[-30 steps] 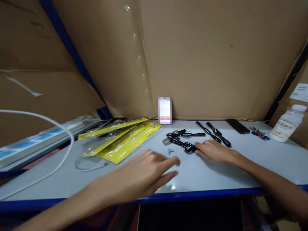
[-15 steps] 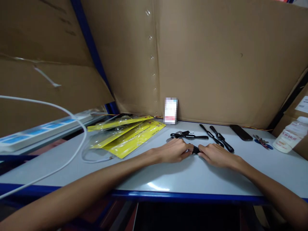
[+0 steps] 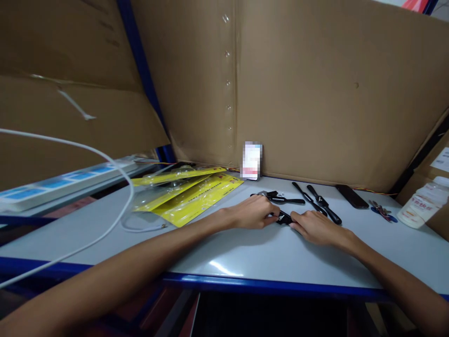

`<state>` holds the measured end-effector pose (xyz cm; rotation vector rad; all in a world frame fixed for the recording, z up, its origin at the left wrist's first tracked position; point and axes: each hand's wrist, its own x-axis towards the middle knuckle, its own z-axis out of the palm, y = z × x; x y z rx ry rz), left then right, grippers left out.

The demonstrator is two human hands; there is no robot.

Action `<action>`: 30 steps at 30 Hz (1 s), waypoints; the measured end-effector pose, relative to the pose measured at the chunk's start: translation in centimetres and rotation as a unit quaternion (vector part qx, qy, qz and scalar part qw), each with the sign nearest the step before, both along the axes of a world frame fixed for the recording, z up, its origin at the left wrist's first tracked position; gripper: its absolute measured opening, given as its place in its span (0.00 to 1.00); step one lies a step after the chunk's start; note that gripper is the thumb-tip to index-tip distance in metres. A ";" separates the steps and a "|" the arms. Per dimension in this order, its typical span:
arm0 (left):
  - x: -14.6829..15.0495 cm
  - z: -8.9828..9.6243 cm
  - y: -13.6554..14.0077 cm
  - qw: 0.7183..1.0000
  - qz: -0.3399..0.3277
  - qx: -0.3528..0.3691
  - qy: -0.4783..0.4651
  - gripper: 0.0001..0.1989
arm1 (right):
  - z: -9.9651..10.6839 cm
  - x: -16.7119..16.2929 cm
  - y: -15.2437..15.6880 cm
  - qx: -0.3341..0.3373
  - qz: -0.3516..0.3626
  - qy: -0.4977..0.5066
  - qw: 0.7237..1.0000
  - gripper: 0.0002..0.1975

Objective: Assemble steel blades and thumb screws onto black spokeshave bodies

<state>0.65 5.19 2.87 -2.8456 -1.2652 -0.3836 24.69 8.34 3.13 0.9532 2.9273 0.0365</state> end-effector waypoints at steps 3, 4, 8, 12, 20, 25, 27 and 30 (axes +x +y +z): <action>0.2 0.2 -0.1 0.998 -0.035 -0.027 -0.047 0.13 | 0.1 0.0 -0.1 0.001 0.001 0.003 1.000 0.13; 0.3 0.2 -0.1 0.997 -0.036 -0.031 -0.056 0.15 | 0.1 0.0 -0.1 0.001 -0.001 0.004 1.000 0.13; 0.3 0.1 -0.1 1.000 -0.002 -0.006 -0.024 0.17 | 0.3 -0.1 -0.3 0.001 -0.007 -0.003 1.000 0.14; 0.2 -0.1 -0.1 0.999 0.003 0.039 0.032 0.14 | 0.5 -0.2 -0.5 0.004 -0.010 -0.017 1.000 0.14; 1.0 -0.6 0.1 0.987 -0.003 0.097 0.129 0.10 | 0.1 0.0 -0.3 0.019 -0.007 -0.016 1.000 0.12; 2.2 -1.3 0.1 0.983 0.069 0.082 0.146 0.15 | -0.5 0.2 0.1 0.030 0.005 -0.008 1.000 0.12; 2.7 -1.4 0.0 0.984 0.103 0.065 0.134 0.16 | -0.7 0.2 0.2 0.033 0.011 -0.004 0.999 0.12; 3.0 -1.4 -0.1 0.984 0.140 0.039 0.103 0.16 | -0.6 0.2 0.2 0.034 0.013 -0.001 0.999 0.12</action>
